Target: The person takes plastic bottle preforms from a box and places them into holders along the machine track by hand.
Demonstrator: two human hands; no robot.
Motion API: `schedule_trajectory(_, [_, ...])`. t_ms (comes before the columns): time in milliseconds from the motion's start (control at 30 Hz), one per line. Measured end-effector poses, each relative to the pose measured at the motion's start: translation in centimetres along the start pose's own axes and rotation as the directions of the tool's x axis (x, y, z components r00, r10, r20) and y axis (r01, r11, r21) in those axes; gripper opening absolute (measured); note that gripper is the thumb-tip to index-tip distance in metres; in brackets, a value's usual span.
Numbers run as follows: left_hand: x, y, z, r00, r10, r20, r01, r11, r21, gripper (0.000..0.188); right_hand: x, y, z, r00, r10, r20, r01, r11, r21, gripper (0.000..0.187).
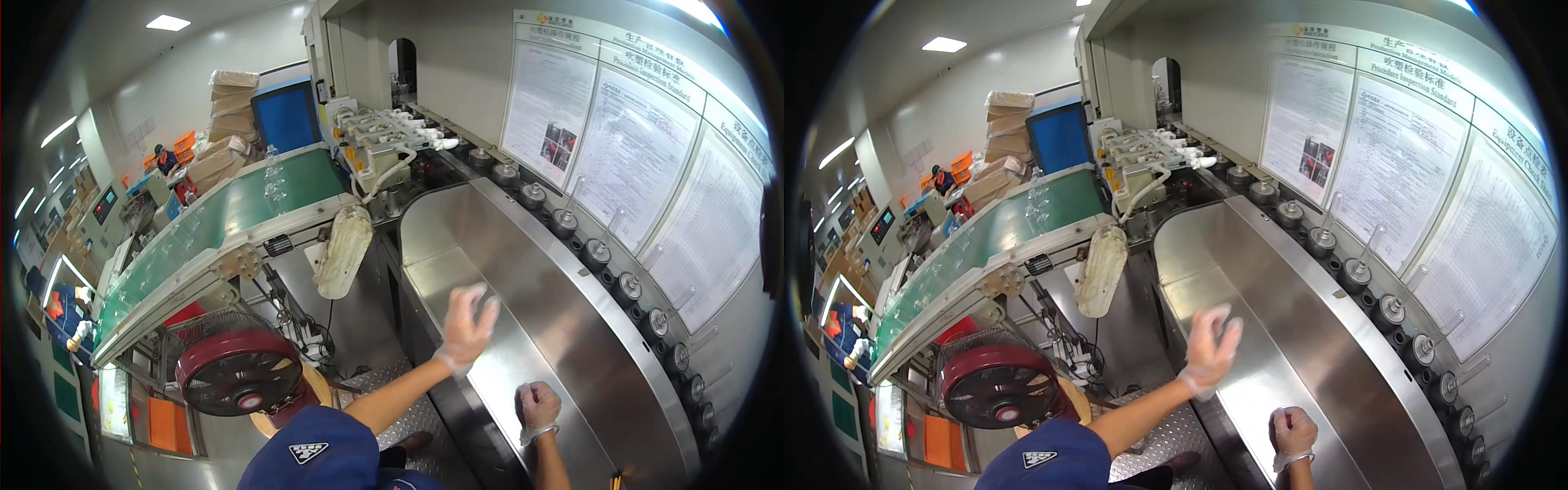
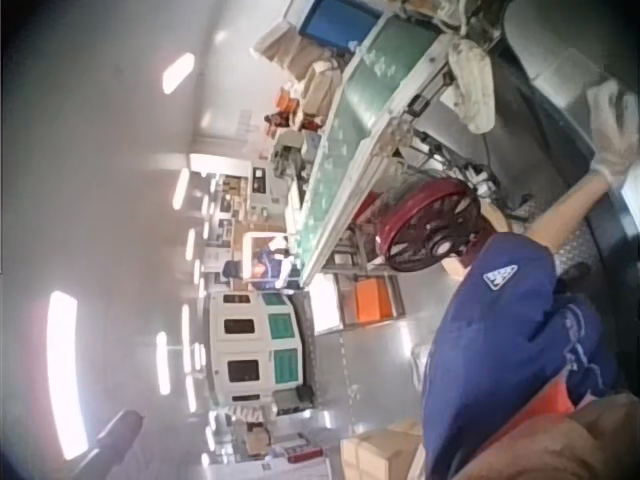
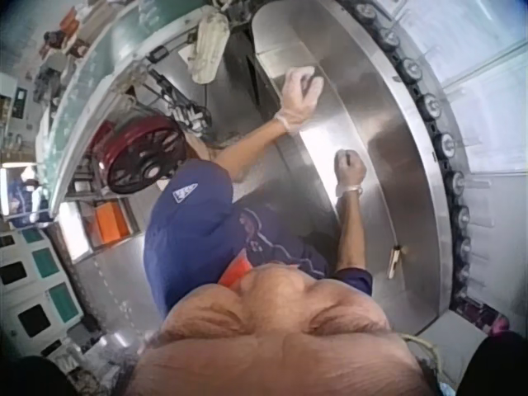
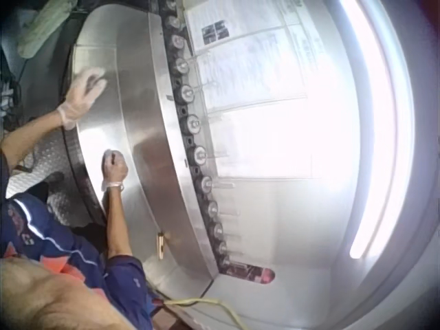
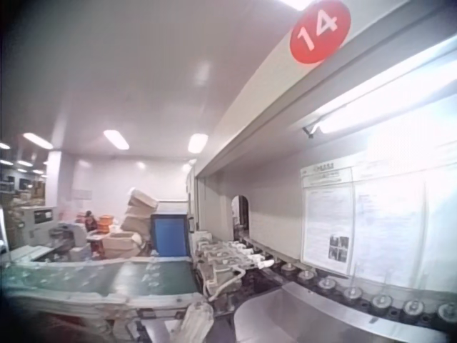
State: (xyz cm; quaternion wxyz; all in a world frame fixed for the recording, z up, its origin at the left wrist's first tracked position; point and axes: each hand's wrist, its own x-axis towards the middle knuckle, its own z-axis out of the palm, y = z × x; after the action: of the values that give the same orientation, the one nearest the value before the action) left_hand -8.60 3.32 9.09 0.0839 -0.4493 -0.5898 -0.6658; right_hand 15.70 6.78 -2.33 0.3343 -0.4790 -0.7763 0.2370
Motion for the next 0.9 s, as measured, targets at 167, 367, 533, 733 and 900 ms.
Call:
schedule_trajectory(167, [-12.0, -4.1, -7.2, 0.902, -0.430, -0.042, 0.431, 0.902, 0.033, 0.017, 0.0, -1.0, -0.2, 0.999, -0.048, -0.024, 0.047, 0.998, -0.031, 0.021])
schedule_trajectory(367, [-22.3, -3.5, -13.9, 0.793, -0.575, 0.202, 0.530, 0.815, 0.236, 0.018, 0.4, -1.8, -0.6, 0.998, -0.062, -0.024, 0.062, 0.998, -0.034, 0.020])
schedule_trajectory(533, [-24.8, -2.4, -15.9, 0.675, -0.636, 0.374, 0.542, 0.771, 0.334, 0.018, 0.5, -2.1, -0.7, 0.998, -0.054, -0.014, 0.054, 0.998, -0.041, 0.020])
schedule_trajectory(733, [-25.2, -3.4, -16.6, 0.577, -0.640, 0.507, 0.529, 0.766, 0.365, 0.022, -0.3, -1.6, -0.1, 0.999, -0.009, -0.033, 0.011, 0.999, 0.040, 0.020])
schedule_trajectory(900, [-26.0, -3.9, -16.3, 0.515, -0.641, 0.569, 0.476, 0.766, 0.433, 0.024, -2.4, -0.5, -0.9, 0.989, 0.145, -0.037, -0.130, 0.954, 0.271, 0.017])
